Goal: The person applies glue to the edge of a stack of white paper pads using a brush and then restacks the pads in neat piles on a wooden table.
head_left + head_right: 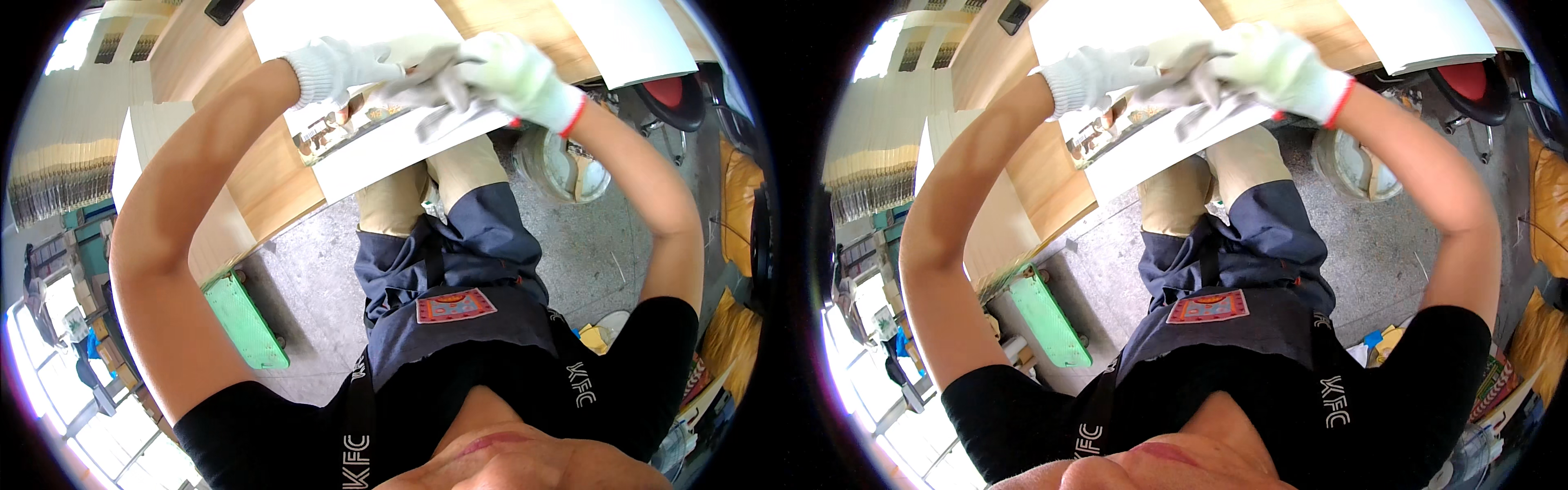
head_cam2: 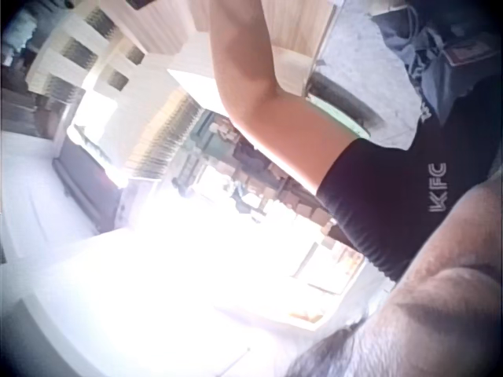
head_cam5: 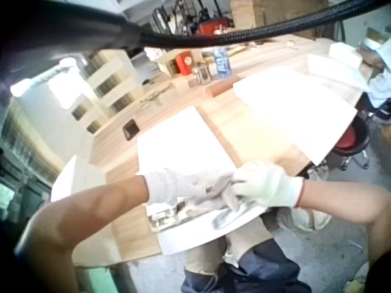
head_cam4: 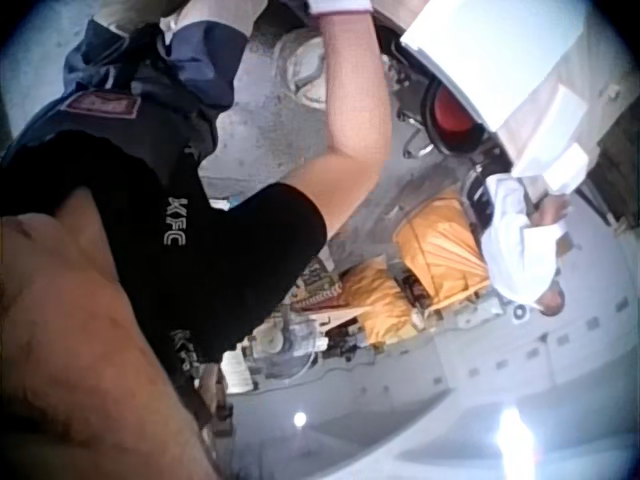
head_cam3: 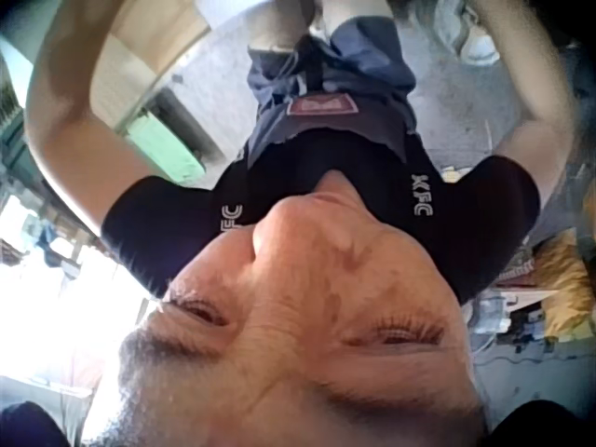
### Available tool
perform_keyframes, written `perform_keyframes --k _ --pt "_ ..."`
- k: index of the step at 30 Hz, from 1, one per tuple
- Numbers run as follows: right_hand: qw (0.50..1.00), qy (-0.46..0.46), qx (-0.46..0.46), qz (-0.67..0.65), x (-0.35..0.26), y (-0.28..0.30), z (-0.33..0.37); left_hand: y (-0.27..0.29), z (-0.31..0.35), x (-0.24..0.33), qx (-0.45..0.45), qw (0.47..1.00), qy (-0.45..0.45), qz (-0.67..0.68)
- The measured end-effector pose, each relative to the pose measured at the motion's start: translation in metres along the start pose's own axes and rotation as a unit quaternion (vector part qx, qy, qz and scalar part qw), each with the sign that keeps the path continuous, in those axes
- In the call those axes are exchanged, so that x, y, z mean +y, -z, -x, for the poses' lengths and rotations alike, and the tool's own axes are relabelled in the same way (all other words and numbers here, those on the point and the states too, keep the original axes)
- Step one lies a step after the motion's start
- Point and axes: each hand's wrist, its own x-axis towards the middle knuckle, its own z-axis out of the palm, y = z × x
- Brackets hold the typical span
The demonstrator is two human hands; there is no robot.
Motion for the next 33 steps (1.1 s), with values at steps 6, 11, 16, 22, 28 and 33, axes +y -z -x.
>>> perform_keyframes --k 6,11,16,22,28,33 --pt "0.997 -0.016 0.052 0.049 0.014 0.001 0.028 -0.009 -0.015 -0.005 0.037 0.999 -0.04 -0.007" --pt "0.992 -0.062 -0.067 0.086 0.044 0.022 0.041 0.005 -0.005 0.008 0.041 0.998 -0.015 -0.035" --pt "0.943 -0.107 -0.037 0.312 0.011 0.064 0.012 0.007 0.008 0.012 0.044 0.998 0.005 -0.034" --pt "0.991 -0.102 -0.047 0.073 -0.008 0.005 0.002 0.011 -0.005 0.016 0.048 0.994 -0.003 -0.1" --pt "0.992 -0.035 -0.108 0.048 0.007 0.037 -0.001 -0.001 -0.017 0.009 0.021 0.997 0.068 0.033" --pt "0.981 -0.107 -0.161 0.03 -0.013 0.012 -0.02 0.001 0.004 0.016 0.043 0.963 0.121 0.236"
